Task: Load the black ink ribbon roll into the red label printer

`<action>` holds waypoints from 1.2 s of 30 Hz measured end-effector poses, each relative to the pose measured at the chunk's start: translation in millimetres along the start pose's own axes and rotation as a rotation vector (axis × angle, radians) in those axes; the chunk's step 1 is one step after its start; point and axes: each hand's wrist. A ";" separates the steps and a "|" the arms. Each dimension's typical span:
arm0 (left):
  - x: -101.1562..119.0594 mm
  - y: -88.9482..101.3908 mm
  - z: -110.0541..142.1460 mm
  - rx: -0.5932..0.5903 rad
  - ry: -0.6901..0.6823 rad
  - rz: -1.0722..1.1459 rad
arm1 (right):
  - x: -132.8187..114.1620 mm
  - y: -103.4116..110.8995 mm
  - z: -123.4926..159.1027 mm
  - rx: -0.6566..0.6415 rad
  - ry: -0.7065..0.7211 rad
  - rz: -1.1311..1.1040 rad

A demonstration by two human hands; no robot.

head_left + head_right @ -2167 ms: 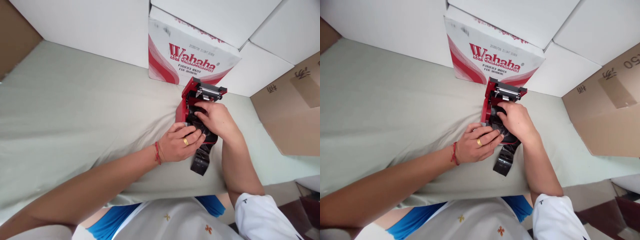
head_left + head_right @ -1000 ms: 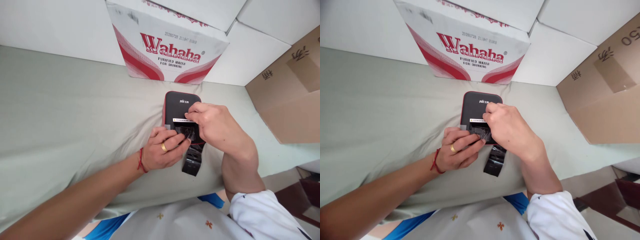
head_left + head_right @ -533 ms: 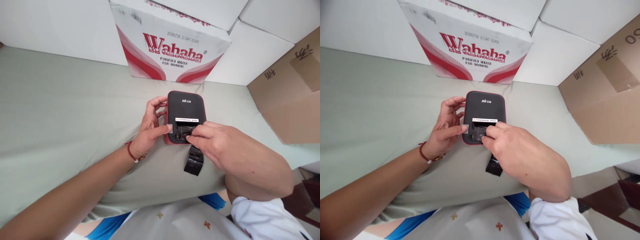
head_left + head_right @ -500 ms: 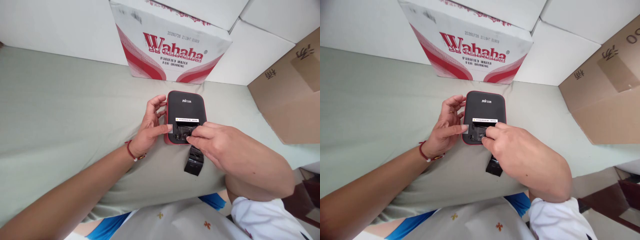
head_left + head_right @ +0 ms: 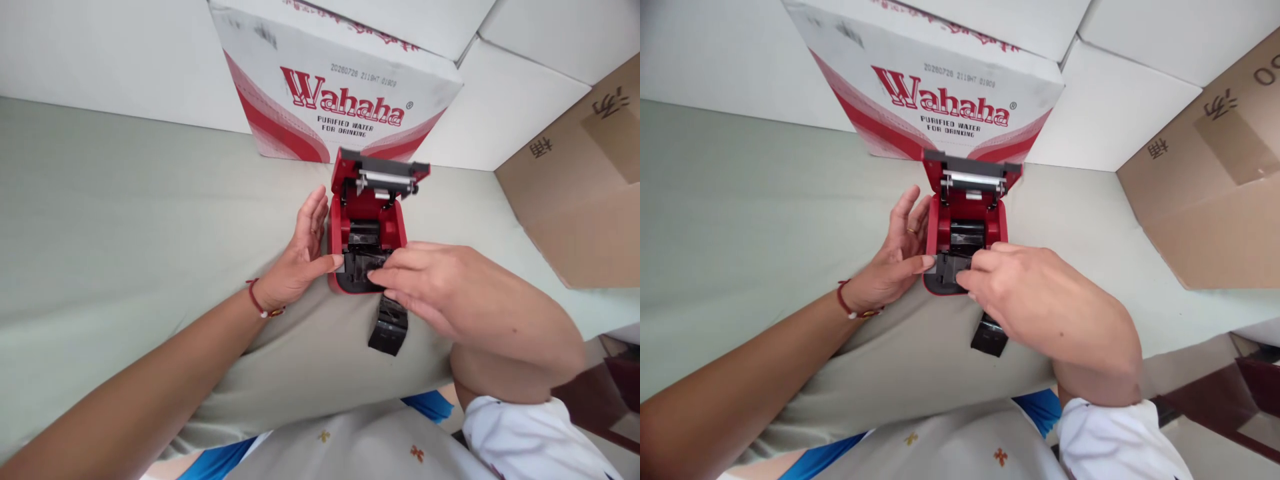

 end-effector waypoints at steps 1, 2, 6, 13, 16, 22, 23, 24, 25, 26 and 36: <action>-0.4 -0.1 -0.6 -0.008 0.015 0.029 | 2.4 2.2 -4.5 0.036 -0.015 -0.014; -1.0 -0.1 -1.3 -0.009 0.015 0.042 | 5.5 4.1 -10.5 0.074 -0.054 -0.026; -4.6 0.9 -3.1 -0.014 -0.017 0.058 | 19.7 8.1 -45.6 0.044 -0.342 0.028; -7.4 3.7 -3.4 -0.005 -0.017 0.038 | 22.2 2.6 -94.5 -0.248 -0.491 0.200; -6.2 3.3 -3.1 -0.002 -0.023 0.019 | 19.0 3.0 -83.3 -0.199 -0.500 0.174; -5.7 3.0 -2.2 -0.010 -0.011 0.017 | 25.0 11.4 10.8 0.147 -0.471 -0.173; -6.1 3.2 -1.9 -0.008 -0.008 0.021 | 28.8 9.5 29.1 0.187 -0.519 -0.258; -6.5 3.4 -1.4 -0.003 -0.004 0.023 | 33.8 5.4 45.9 0.209 -0.580 -0.333; -6.8 3.6 -0.8 0.002 0.000 0.027 | 39.8 -0.8 60.4 0.242 -0.644 -0.383; -6.9 3.7 -0.3 0.006 0.004 0.030 | 46.7 -9.0 72.1 0.236 -0.705 -0.417; -9.4 6.0 1.0 0.043 0.018 0.098 | 66.9 -85.4 72.8 0.231 -0.650 -0.356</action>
Point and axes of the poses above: each hand's wrist, its own z-axis away from the middle knuckle, its own y-axis out of the back of the hand, x = y × z, and after that the axes turned 9 degrees about -x, right-handed
